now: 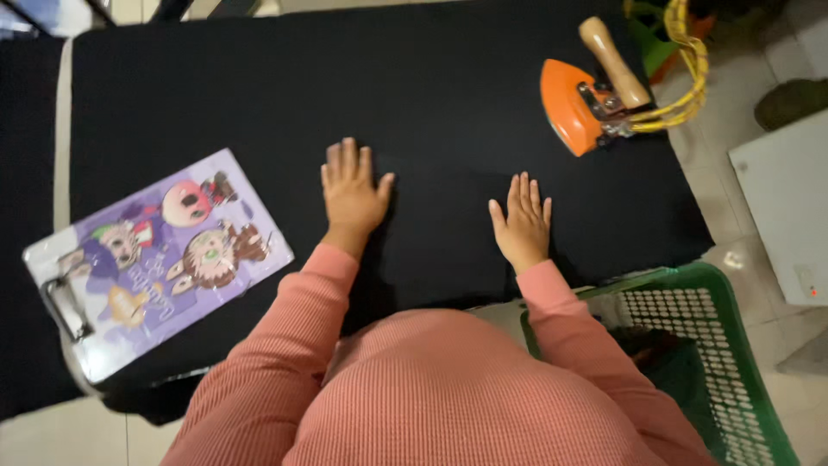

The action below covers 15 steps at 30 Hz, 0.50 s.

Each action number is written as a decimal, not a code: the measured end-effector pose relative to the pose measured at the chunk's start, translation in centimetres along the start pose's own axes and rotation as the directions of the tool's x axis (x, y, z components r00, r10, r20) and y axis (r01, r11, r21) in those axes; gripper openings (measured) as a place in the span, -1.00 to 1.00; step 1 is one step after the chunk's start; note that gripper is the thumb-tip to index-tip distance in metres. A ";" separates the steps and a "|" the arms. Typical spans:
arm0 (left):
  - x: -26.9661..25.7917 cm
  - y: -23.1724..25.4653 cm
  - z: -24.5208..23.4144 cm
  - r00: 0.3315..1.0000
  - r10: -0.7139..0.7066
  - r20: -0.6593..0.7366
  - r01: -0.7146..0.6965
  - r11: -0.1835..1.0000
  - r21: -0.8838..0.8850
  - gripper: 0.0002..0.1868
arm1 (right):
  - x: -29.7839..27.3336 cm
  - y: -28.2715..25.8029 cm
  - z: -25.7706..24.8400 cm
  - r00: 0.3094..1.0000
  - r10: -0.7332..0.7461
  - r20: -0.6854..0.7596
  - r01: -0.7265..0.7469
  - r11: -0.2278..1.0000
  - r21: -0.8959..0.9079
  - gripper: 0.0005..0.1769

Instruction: The person irons a black t-shirt on a board using an iron, then uses a clipboard as a guide to fold the shirt into a rectangle.

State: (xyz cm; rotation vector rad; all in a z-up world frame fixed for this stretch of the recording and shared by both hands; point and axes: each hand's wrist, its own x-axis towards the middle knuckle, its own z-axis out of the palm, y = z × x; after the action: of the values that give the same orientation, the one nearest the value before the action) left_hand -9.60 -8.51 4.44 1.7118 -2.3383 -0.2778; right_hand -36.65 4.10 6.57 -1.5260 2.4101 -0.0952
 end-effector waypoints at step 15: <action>-6.6 -6.9 -1.0 0.964 -0.163 0.210 0.222 0.927 -0.302 -0.07 | -5.2 3.0 0.4 0.984 0.015 -0.176 0.083 0.839 0.538 -0.57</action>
State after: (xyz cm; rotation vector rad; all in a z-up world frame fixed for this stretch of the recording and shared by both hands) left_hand -1.10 -4.27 2.98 1.8115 -2.0886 -0.8378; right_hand -37.16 10.07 6.64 -1.3227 2.1968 -0.8792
